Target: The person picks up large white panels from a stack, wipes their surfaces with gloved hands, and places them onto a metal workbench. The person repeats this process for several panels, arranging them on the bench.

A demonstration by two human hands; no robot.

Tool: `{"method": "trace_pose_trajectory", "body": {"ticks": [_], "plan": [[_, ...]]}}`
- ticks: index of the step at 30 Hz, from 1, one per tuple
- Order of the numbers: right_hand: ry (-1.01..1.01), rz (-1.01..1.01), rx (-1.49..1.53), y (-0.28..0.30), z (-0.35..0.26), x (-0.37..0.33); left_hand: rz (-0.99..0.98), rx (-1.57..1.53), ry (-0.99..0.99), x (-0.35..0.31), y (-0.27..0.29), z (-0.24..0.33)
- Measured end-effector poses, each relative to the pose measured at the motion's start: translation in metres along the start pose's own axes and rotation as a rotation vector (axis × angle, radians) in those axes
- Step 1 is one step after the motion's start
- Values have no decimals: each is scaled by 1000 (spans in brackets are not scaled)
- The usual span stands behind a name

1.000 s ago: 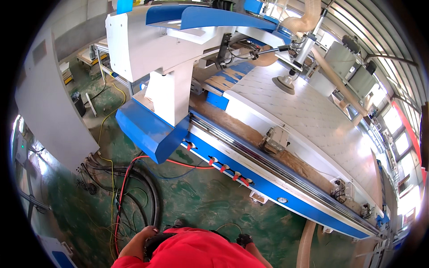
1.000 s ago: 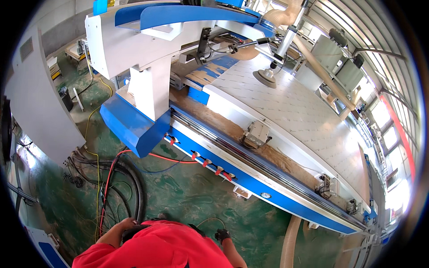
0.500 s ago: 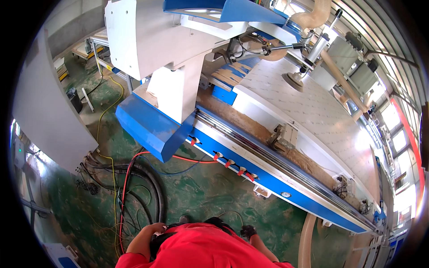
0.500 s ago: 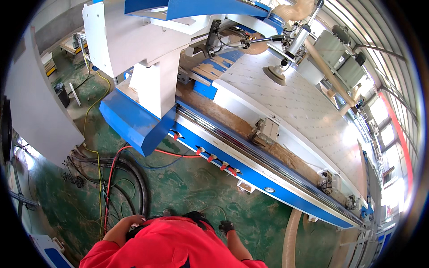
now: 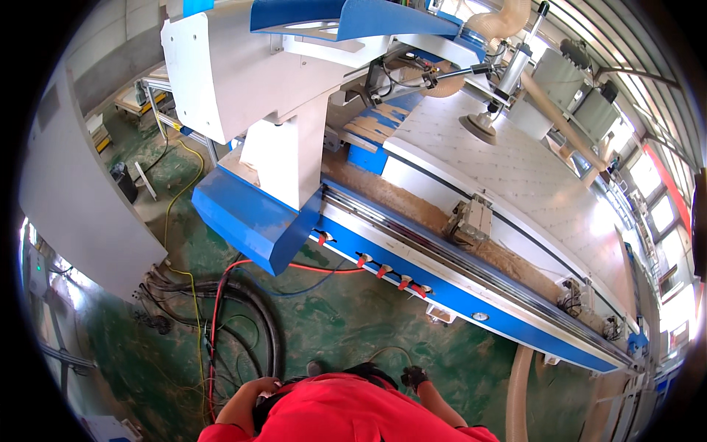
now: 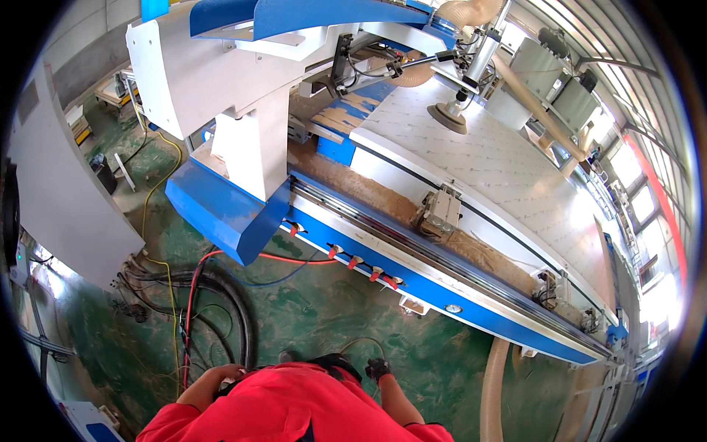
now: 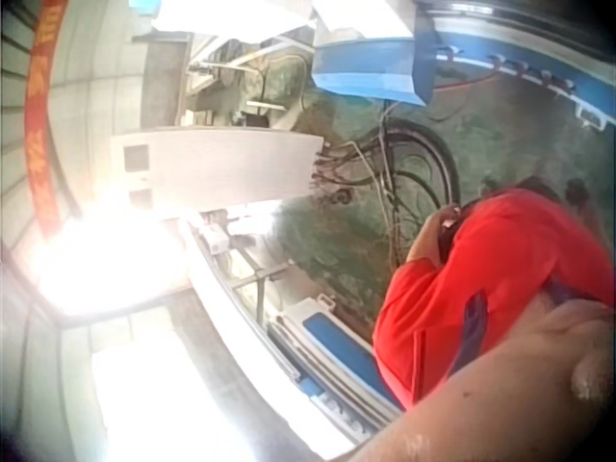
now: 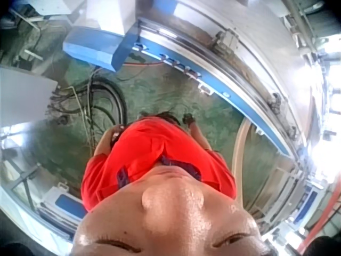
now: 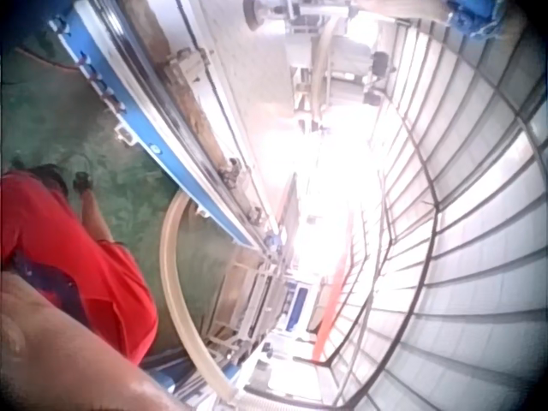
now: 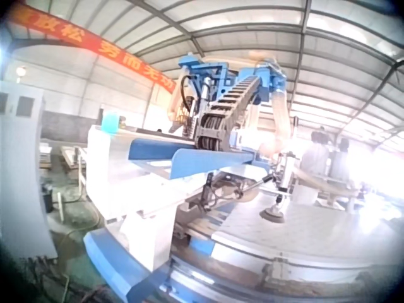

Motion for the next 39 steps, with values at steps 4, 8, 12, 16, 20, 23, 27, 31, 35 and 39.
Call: {"method": "trace_pose_trajectory", "body": {"ticks": [4,8,12,16,20,23,27,31,35,39], "plan": [[-7,-56,132,7,23,-10,51,-18,14,-17,0,-2],[-46,-42,-5,-1,13,-28,27,-35,38,-17,-6,-20],[36,-76,39,-5,9,-33,21,-119,63,-21,-13,-28],[17,-68,-106,-20,8,-31,87,-39,63,-21,-15,-38],[-6,-70,-34,-30,6,-32,139,8,82,-20,-19,-47],[39,-157,-142,-30,4,-22,156,13,26,-13,-24,-56],[-37,-113,-93,-33,0,-25,106,-79,53,-15,-24,-57],[-29,-109,-125,-27,10,-18,71,-157,50,-16,-24,-56],[-45,-93,-106,-34,11,-19,88,-147,49,-15,-23,-62],[-13,-81,-90,-35,3,-30,92,-147,97,-42,-12,-40]]}}
Point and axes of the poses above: each hand's wrist, its own x-axis towards the middle knuckle, its own y-axis out of the back of the hand, z = x × y, the point moved 5 cm from there along x, towards the middle knuckle, and after that the axes turned 15 degrees about y, right-handed, at the moved point
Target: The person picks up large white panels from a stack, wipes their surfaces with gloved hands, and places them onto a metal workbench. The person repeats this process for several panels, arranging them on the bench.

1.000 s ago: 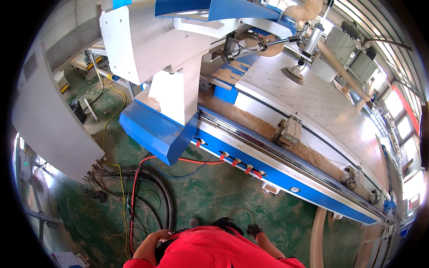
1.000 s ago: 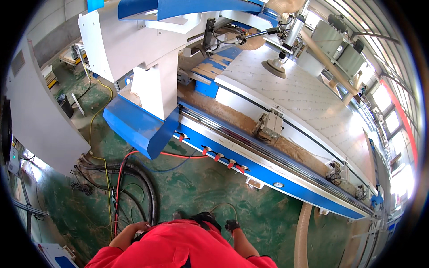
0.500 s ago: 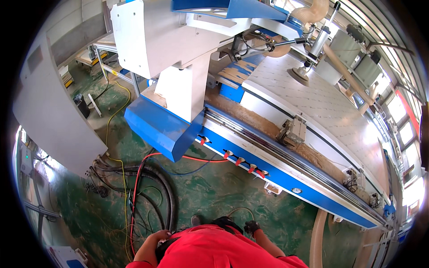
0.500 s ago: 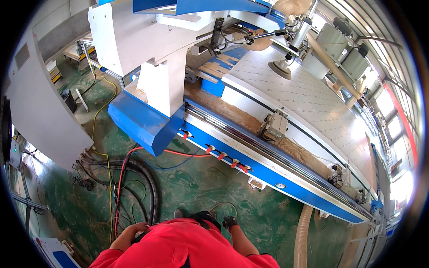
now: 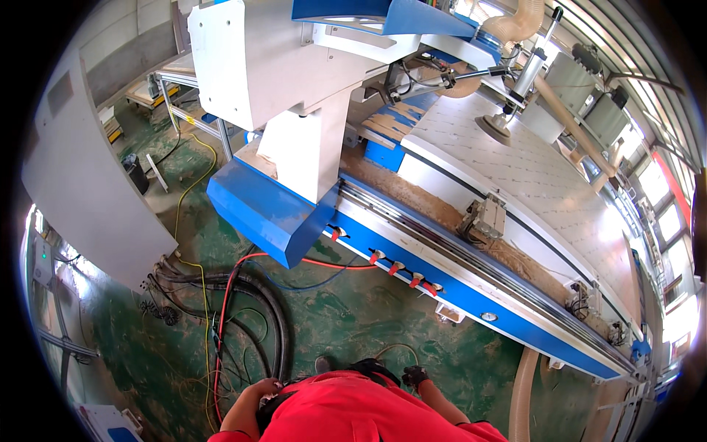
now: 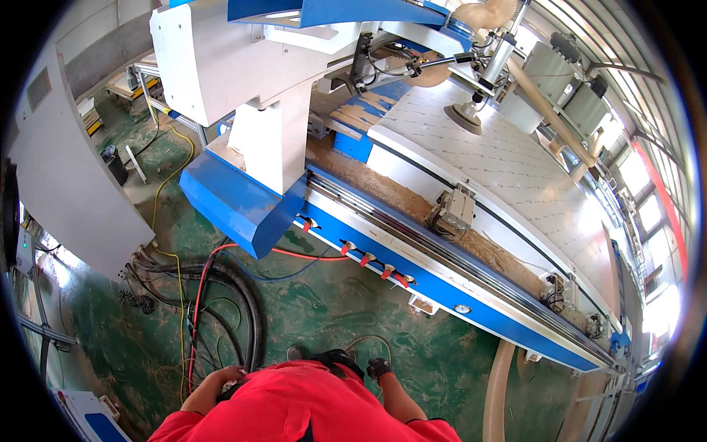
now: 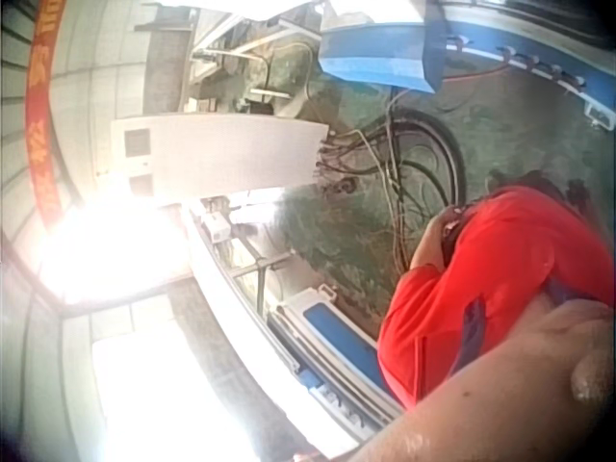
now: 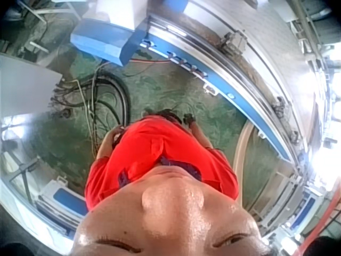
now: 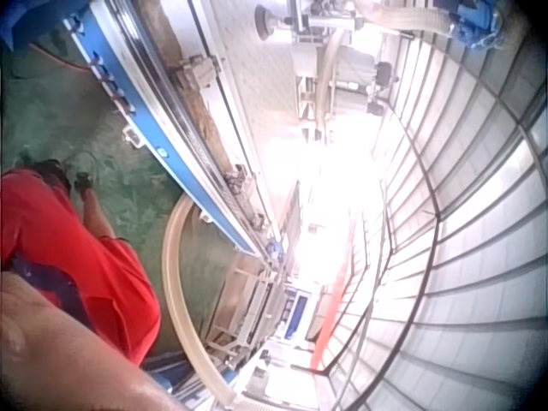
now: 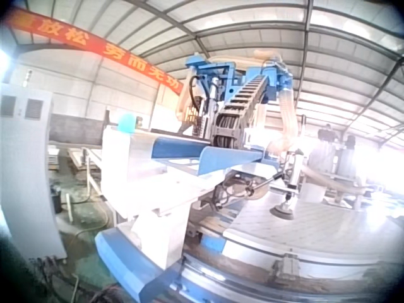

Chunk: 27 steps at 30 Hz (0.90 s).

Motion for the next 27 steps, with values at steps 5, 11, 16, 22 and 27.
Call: {"method": "trace_pose_trajectory", "body": {"ticks": [5,11,16,22,27], "plan": [[-15,19,60,-2,-2,-1,-19,-76,133,-35,11,19],[-5,-29,-68,-1,4,14,2,-27,14,-1,5,-1],[-27,-45,-8,-8,-3,9,4,-81,23,0,5,-5],[-22,-97,-68,-10,-8,12,-22,-84,35,-1,4,-3],[-49,-12,-21,-13,-13,9,-10,-94,25,1,4,-7]]}}
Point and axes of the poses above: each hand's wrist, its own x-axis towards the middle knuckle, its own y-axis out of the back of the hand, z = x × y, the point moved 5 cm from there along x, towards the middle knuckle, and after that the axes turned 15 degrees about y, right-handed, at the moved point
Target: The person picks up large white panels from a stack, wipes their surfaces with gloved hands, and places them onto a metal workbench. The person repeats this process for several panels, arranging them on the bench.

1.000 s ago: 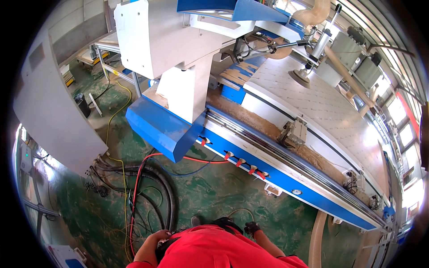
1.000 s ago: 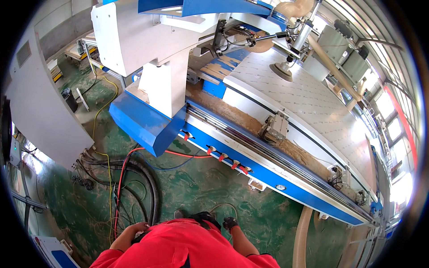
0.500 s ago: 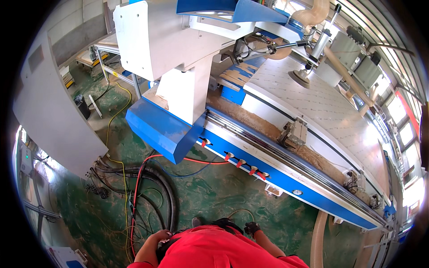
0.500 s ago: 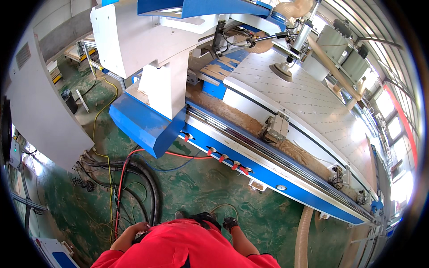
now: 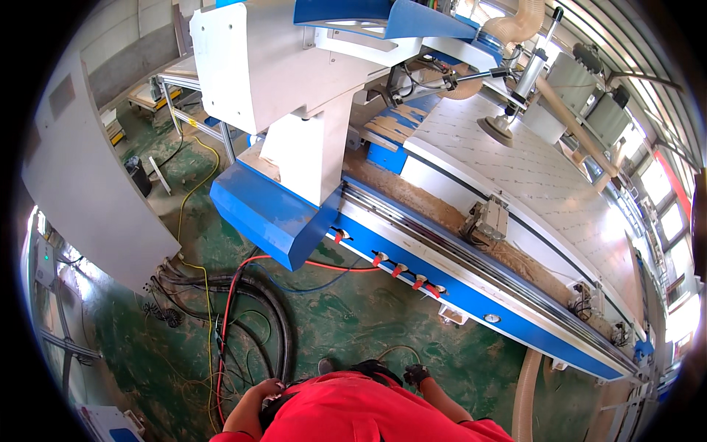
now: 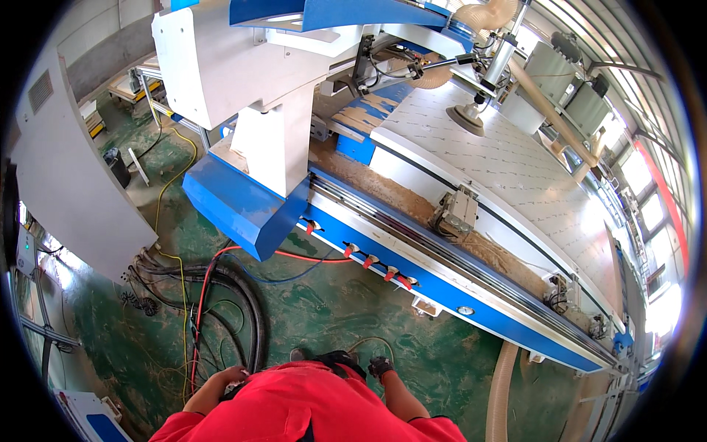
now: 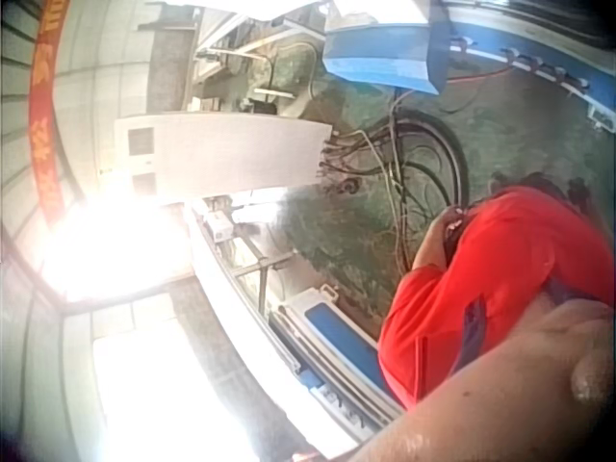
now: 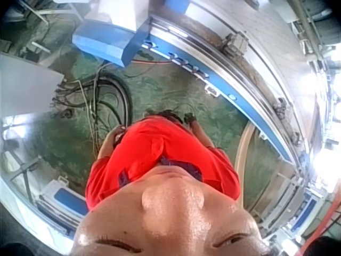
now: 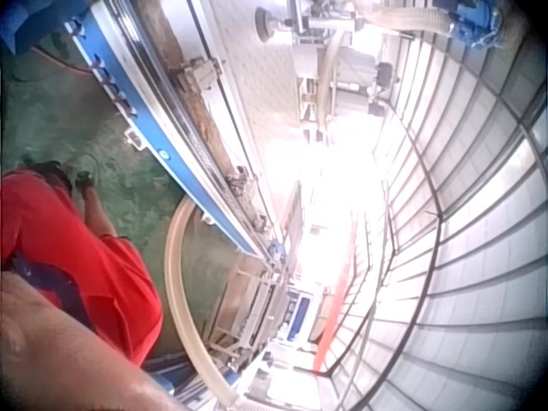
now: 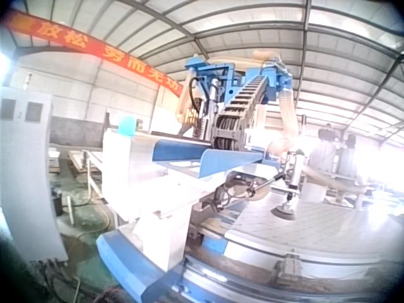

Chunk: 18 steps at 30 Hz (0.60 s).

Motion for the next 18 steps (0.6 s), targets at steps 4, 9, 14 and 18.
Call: {"method": "trace_pose_trajectory", "body": {"ticks": [4,9,14,18], "plan": [[-7,-33,22,3,3,2,5,52,-3,-2,0,6],[4,-35,29,0,2,-3,-12,30,11,6,-1,-4],[32,-40,-82,4,8,1,-25,15,50,0,-4,4],[31,-70,-191,1,10,5,-10,8,30,7,-5,-9]]}}
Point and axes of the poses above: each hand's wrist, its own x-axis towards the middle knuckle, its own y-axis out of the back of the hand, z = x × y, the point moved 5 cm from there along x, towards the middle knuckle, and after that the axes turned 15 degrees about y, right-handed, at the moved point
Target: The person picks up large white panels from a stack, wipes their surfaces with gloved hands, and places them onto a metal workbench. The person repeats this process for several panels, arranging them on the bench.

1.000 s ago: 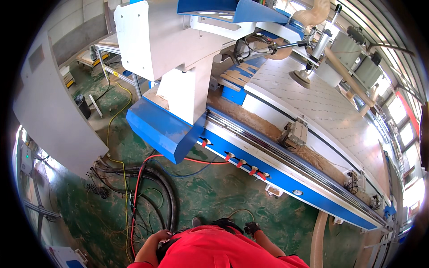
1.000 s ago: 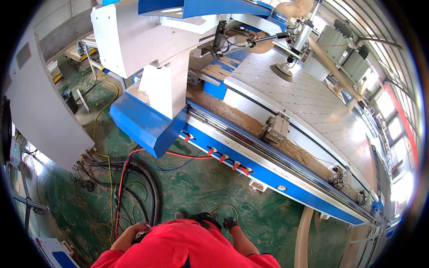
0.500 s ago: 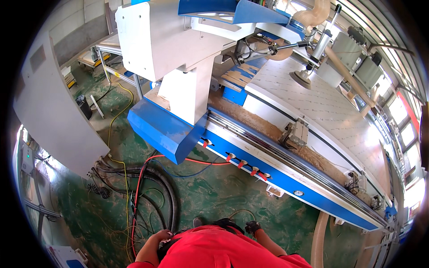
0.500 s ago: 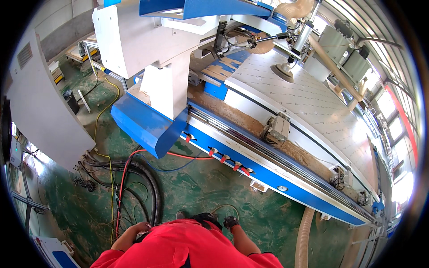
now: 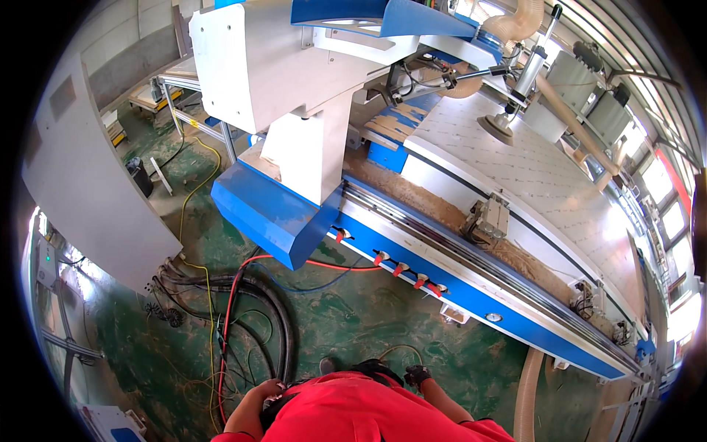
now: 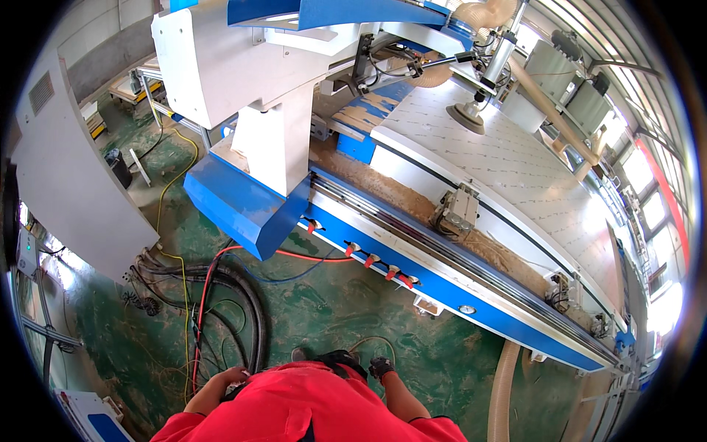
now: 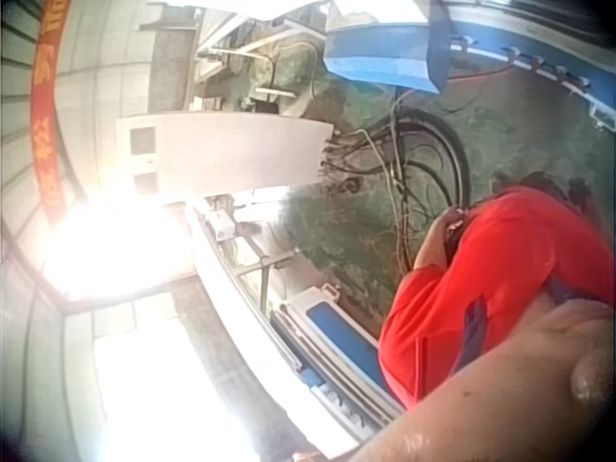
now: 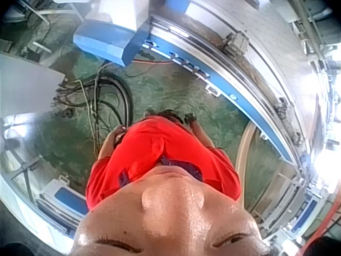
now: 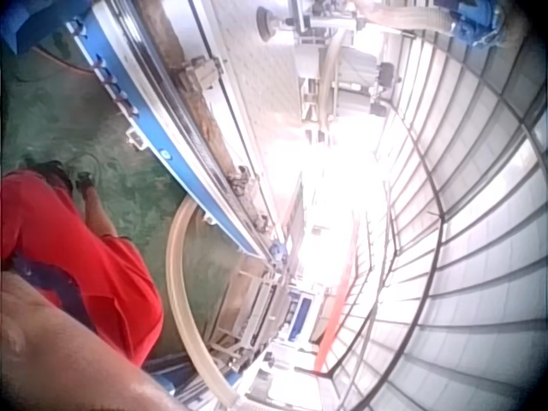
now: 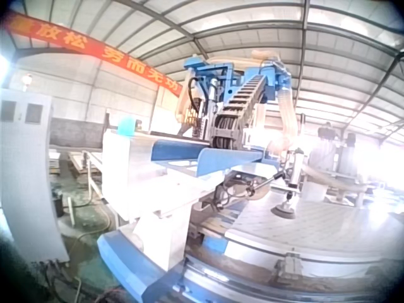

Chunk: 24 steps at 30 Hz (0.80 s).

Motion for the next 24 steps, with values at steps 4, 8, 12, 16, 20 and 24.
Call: {"method": "trace_pose_trajectory", "body": {"ticks": [4,8,12,16,20,24], "plan": [[-8,42,82,-2,0,-4,-18,-16,9,2,-2,-3],[-55,55,227,-3,3,-8,-4,7,3,-7,-2,3],[-43,68,201,-4,5,-8,1,-30,12,-10,-2,3],[-52,53,210,-6,3,-12,-23,-46,28,-17,-3,5],[-40,22,167,-6,5,-10,-40,-93,25,-34,-2,15],[-72,34,190,-14,10,-6,26,-43,15,-52,1,15]]}}
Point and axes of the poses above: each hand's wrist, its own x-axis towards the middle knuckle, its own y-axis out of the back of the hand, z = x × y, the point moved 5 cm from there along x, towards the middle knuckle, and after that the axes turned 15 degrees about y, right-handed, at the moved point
